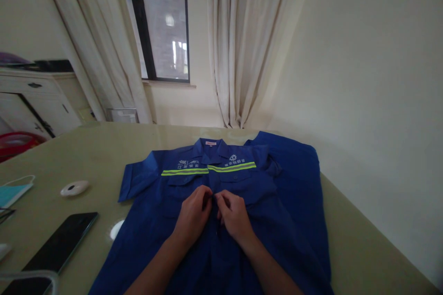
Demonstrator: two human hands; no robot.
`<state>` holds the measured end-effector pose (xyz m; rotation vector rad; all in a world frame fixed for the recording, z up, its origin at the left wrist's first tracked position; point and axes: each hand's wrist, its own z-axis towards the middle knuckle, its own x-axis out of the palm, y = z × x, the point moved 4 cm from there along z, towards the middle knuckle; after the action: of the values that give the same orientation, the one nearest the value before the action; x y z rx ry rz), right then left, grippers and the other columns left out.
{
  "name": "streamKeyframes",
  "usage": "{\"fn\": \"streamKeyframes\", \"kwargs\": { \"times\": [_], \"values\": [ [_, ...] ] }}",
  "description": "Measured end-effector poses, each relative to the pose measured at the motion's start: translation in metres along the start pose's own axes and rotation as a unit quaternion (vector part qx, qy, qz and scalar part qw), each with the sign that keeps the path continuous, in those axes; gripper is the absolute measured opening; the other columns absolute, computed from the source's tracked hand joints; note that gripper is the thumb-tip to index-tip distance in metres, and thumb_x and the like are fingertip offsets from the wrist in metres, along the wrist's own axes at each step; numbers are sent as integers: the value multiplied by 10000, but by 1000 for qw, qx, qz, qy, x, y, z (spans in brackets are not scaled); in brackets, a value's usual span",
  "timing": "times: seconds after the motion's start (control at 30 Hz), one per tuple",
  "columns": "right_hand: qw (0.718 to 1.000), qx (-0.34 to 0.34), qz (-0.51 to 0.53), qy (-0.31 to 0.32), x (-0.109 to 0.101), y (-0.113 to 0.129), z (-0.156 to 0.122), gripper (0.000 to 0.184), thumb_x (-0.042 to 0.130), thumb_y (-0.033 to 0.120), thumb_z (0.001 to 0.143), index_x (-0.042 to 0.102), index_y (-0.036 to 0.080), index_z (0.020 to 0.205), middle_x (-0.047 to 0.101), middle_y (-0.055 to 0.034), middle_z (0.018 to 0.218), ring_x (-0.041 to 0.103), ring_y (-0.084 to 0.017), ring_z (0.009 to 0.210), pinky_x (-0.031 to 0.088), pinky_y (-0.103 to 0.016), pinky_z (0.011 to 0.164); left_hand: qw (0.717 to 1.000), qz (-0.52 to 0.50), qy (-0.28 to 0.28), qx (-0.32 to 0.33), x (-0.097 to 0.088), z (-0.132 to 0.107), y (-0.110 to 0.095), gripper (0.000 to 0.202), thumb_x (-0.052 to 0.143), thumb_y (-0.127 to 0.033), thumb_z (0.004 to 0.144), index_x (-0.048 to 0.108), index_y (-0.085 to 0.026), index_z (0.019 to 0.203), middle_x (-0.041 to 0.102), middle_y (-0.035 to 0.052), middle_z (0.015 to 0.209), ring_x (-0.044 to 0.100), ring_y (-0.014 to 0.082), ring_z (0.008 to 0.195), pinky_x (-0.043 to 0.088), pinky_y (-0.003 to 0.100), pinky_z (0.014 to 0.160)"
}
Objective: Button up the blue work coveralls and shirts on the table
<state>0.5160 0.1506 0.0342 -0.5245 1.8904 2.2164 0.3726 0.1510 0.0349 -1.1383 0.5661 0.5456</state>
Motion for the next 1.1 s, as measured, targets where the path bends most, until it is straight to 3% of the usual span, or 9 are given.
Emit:
{"fn": "streamKeyframes", "kwargs": {
  "times": [0.07, 0.17, 0.3, 0.43, 0.83, 0.97, 1.1],
  "values": [
    [1000, 11, 13, 6, 0, -6, 4, 250, 526, 358, 959, 686, 194, 858, 586, 51, 526, 546, -126, 416, 365, -210, 452, 1000, -17, 1, 3, 1, 0, 1, 134, 495, -147, 909, 553, -249, 974, 680, -1, 915, 676, 177, 850, 511, 296, 775],
    [999, -23, -40, -4, 0, -6, 7, 142, 573, 244, 906, 697, 198, 856, 626, 36, 596, 599, -134, 530, 396, -211, 536, 998, -55, 1, 2, 2, 0, 2, 161, 481, -136, 894, 557, -245, 985, 690, 8, 928, 690, 184, 877, 512, 302, 797],
    [985, -76, -155, -29, -2, 1, 4, 160, 546, 168, 908, 700, 211, 897, 686, -11, 792, 635, -162, 717, 414, -233, 651, 990, -139, 6, -39, 2, 3, 4, 84, 517, -272, 934, 586, -235, 967, 715, 19, 911, 706, 191, 834, 527, 291, 755],
    [973, -111, -202, -21, -1, 5, 1, 187, 504, 172, 955, 682, 218, 923, 689, -34, 908, 649, -178, 824, 424, -249, 735, 979, -187, 7, -83, 4, 5, 12, 155, 603, -376, 894, 609, -225, 930, 725, 17, 882, 713, 200, 821, 534, 290, 743],
    [997, -16, -51, -47, -4, -10, 14, 133, 608, 261, 872, 704, 197, 806, 631, 22, 656, 551, -139, 588, 373, -233, 562, 971, -211, 44, -102, 0, 13, 18, 161, 624, -320, 825, 675, -192, 907, 754, 38, 859, 710, 194, 781, 530, 285, 734],
    [998, 3, -26, -63, -4, -13, 15, 171, 609, 306, 871, 708, 189, 797, 673, 2, 672, 595, -152, 607, 397, -242, 573, 979, -168, 62, -97, 0, 12, 13, 172, 585, -291, 847, 701, -202, 937, 770, 33, 870, 720, 196, 795, 529, 282, 743],
    [997, 27, -2, -67, -3, -18, 17, 194, 613, 336, 866, 716, 185, 802, 714, -23, 714, 642, -178, 657, 424, -254, 594, 994, -74, 62, -45, 1, 10, 3, 227, 559, -210, 869, 718, -232, 1029, 753, 23, 913, 697, 188, 805, 513, 286, 749]
  ]
}}
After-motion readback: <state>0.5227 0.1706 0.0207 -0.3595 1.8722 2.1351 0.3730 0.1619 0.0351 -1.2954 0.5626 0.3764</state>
